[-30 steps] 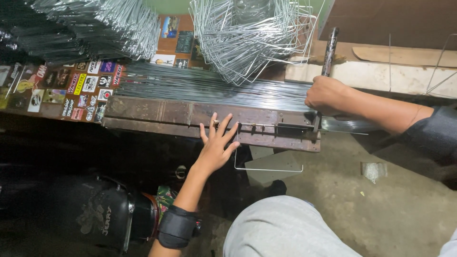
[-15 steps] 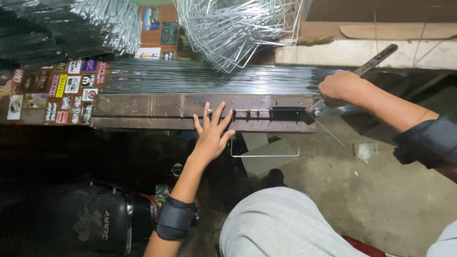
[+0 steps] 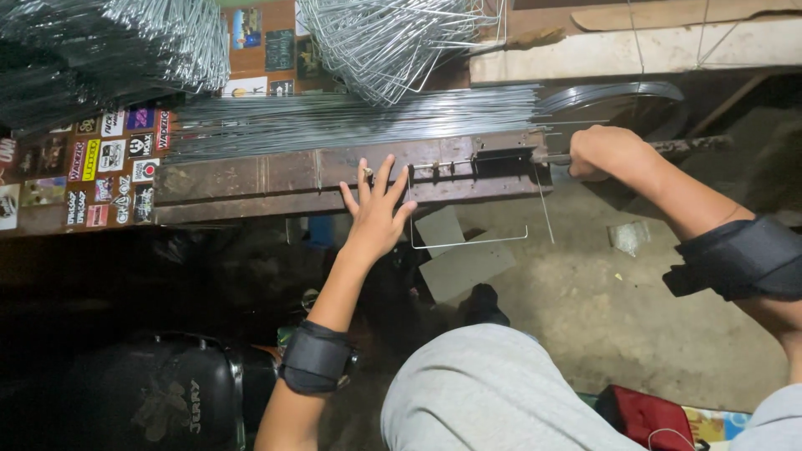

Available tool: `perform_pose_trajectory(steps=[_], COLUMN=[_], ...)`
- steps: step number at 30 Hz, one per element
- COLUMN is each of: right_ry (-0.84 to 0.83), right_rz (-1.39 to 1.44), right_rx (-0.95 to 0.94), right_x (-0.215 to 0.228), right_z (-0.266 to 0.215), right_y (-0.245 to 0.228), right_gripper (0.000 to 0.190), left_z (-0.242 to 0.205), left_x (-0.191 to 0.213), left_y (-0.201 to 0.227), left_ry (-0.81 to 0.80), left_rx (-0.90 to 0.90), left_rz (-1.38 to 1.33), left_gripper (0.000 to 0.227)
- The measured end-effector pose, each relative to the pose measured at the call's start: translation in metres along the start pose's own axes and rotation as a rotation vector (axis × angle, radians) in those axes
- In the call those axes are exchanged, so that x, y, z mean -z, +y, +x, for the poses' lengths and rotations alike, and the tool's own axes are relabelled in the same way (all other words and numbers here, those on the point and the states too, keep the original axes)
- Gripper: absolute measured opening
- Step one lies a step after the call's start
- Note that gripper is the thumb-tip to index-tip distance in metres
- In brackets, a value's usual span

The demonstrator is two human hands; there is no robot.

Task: Bending and shaping metal wires using a workbench fixture to create wire frames.

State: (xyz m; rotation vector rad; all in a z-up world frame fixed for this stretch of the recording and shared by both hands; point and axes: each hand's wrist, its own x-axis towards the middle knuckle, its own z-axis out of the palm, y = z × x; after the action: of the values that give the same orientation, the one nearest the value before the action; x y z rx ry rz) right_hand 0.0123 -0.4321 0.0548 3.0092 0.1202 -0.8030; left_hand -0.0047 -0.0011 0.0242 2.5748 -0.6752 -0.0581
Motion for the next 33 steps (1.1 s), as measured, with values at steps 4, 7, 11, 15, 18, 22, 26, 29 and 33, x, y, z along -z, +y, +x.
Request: perform_pose_trajectory(steps=[4, 7, 11, 15, 18, 22, 26, 29, 33], right_ry=[0.046, 0.148, 0.183, 0.137, 0.163, 0.206, 0.305, 0.321, 0.224], right_rz=[0.053, 0.08, 0.11, 0.16, 0.135, 0.085, 0.054, 0.145, 0.512], right_rx=[-0.044, -0.084, -0.139, -0.183, -0.219, -0.229, -0.188, -0.196, -0.106], right_x=[-0.011, -0.018, -0.029, -0.032, -0.028, -0.023, -0.009, -0.014, -0.074], right_z=[-0.015, -0.023, -0.018, -0.019, -0.018, -0.03, -0.049, -0.054, -0.03], right_y=[-0.009, -0.017, -0.021, -0.021, -0.025, -0.025, -0.031, -0.026, -0.007], right_gripper=[0.022, 0.021, 0.024, 0.027, 0.028, 0.028, 0.024, 0.024, 0.029], left_z=[0.001, 0.002, -0.001, 0.001, 0.004, 0.003, 0.005, 0.006, 0.003], left_x=[-0.002, -0.003, 0.003, 0.006, 0.001, 0.001, -0.002, -0.002, 0.002], left_y=[-0.004, -0.006, -0.003, 0.0, -0.004, -0.005, -0.01, -0.011, -0.007], left_ry=[-0.005, -0.028, -0.058, -0.08, -0.085, -0.1, -0.097, -0.113, -0.118], left_rx=[-0.012, -0.027, -0.012, 0.017, 0.001, 0.015, 0.003, 0.003, -0.005], left_rz=[0.005, 0.004, -0.003, 0.001, 0.031, 0.025, 0.042, 0.06, 0.033], left_gripper=[0.063, 0.067, 0.075, 0.076, 0.077, 0.078, 0.078, 0.079, 0.078])
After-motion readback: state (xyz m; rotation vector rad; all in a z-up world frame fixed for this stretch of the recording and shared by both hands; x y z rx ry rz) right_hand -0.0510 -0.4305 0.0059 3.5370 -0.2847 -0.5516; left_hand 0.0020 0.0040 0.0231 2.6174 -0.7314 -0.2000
